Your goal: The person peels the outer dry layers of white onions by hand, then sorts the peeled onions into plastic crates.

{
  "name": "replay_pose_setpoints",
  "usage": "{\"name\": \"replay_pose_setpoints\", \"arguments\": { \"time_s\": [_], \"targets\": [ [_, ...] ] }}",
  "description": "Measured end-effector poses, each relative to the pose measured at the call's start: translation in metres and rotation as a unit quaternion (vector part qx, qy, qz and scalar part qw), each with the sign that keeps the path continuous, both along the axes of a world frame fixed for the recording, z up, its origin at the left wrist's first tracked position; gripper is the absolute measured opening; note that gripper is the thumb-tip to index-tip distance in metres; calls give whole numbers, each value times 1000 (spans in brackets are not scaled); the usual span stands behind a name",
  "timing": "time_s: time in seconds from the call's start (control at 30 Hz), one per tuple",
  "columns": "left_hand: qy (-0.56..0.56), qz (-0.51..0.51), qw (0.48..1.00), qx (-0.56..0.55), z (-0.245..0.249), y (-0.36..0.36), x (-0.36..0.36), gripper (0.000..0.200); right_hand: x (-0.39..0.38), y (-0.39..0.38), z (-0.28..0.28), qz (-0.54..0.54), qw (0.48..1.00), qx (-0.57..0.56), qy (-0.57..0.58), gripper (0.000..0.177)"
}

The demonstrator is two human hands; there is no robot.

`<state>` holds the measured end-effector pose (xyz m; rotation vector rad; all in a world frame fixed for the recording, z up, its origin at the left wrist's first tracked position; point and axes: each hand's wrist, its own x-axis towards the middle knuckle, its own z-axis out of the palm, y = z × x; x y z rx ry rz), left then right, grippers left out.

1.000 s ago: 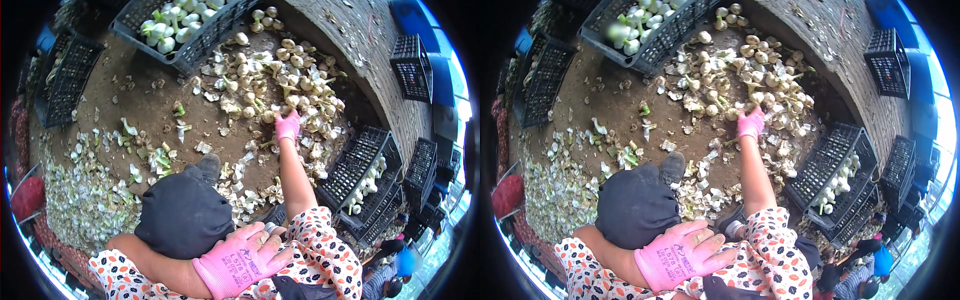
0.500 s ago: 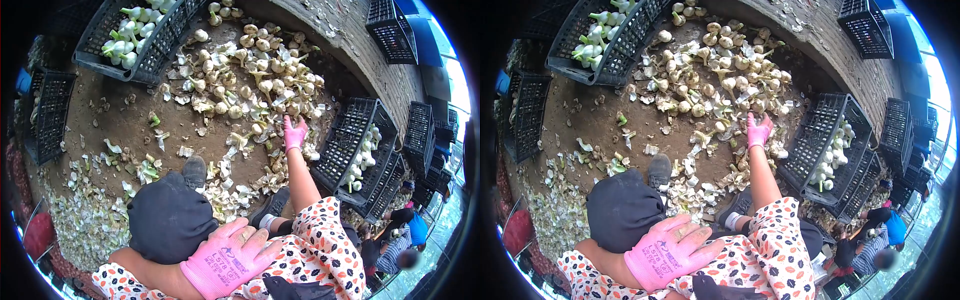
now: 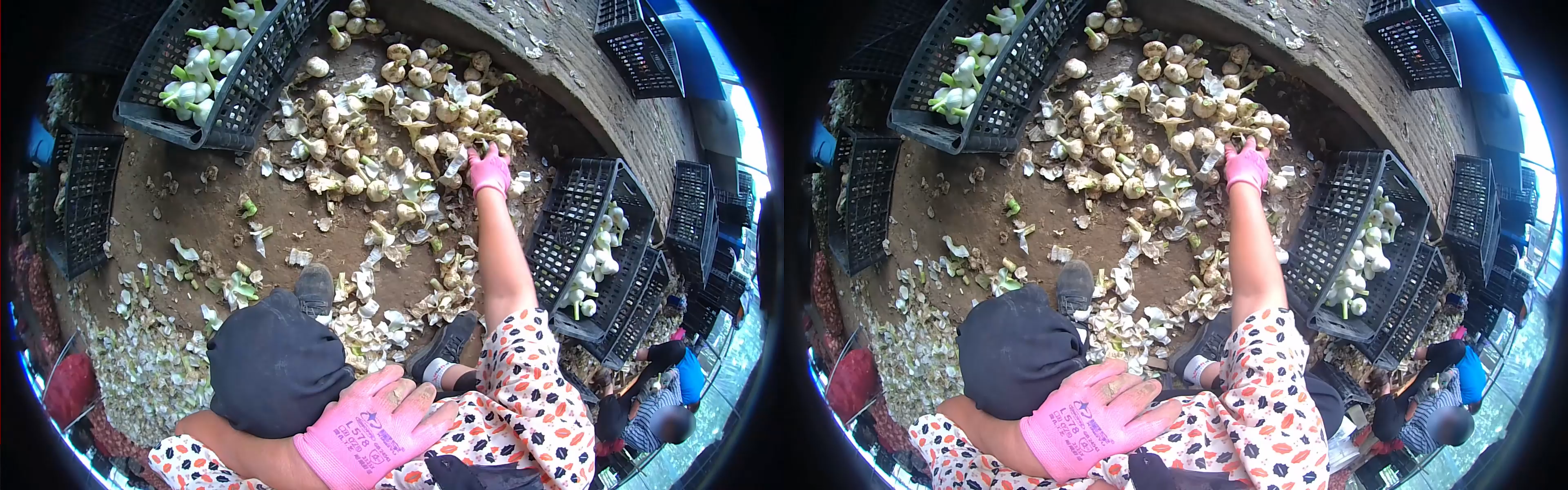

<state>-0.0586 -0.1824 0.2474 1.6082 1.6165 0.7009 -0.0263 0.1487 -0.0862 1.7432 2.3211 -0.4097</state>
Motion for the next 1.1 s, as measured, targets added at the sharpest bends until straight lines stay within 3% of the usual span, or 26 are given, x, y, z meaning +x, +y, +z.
{"name": "replay_pose_setpoints", "arguments": {
  "time_s": [0.1,0.17,0.23,0.27,0.3,0.37,0.43,0.47,0.57,0.63,0.7,0.73,0.77,0.8,0.83,0.87,0.9,0.97,1.03,1.1],
  "targets": [
    [10,-12,1000,-8,-2,1,4,38,-5,27,-10,67,989,-56,-119,71],
    [10,15,1000,10,-2,2,6,37,10,42,-24,111,989,-3,-94,64],
    [14,19,1000,19,-1,2,7,37,28,67,-34,98,990,-71,72,55],
    [17,20,999,25,0,1,7,36,34,69,-28,18,985,-80,154,46],
    [16,20,999,27,1,1,5,36,32,59,-8,-211,890,-234,330,38],
    [19,-4,1000,18,3,1,2,37,49,68,-20,-265,789,-234,502,27],
    [12,3,1000,19,0,-3,4,38,68,65,1,-293,648,-258,654,22],
    [7,10,1000,21,0,-5,5,38,82,71,-6,-315,603,-277,679,23],
    [-20,6,1000,5,3,-7,5,40,114,53,-2,-270,757,-239,545,25],
    [-22,-3,1000,5,3,-9,5,40,128,24,-9,-200,806,-293,473,38],
    [-7,-4,1000,12,4,-7,6,40,135,-14,-16,-72,894,-288,335,47],
    [-8,-6,1000,13,5,-7,5,40,128,-45,-12,27,912,-249,325,43],
    [-13,-9,1000,11,6,-6,5,40,128,-70,-24,161,978,-71,116,46],
    [-18,-13,1000,11,7,-6,6,40,112,-104,-6,172,984,-50,-2,54],
    [-20,-18,1000,14,6,-7,8,40,104,-131,1,161,979,-116,52,60],
    [-5,-23,1000,21,4,-8,11,40,106,-168,-25,154,985,-76,35,64],
    [10,-28,999,27,3,-10,13,40,98,-203,-11,124,985,-98,68,67],
    [3,-32,999,9,4,-14,13,40,104,-272,-13,162,978,-91,92,64],
    [-6,-34,999,-8,4,-16,14,40,120,-323,1,325,917,-231,15,62],
    [-4,-38,999,3,4,-17,15,40,154,-359,27,368,833,-373,177,57]
  ]
}}
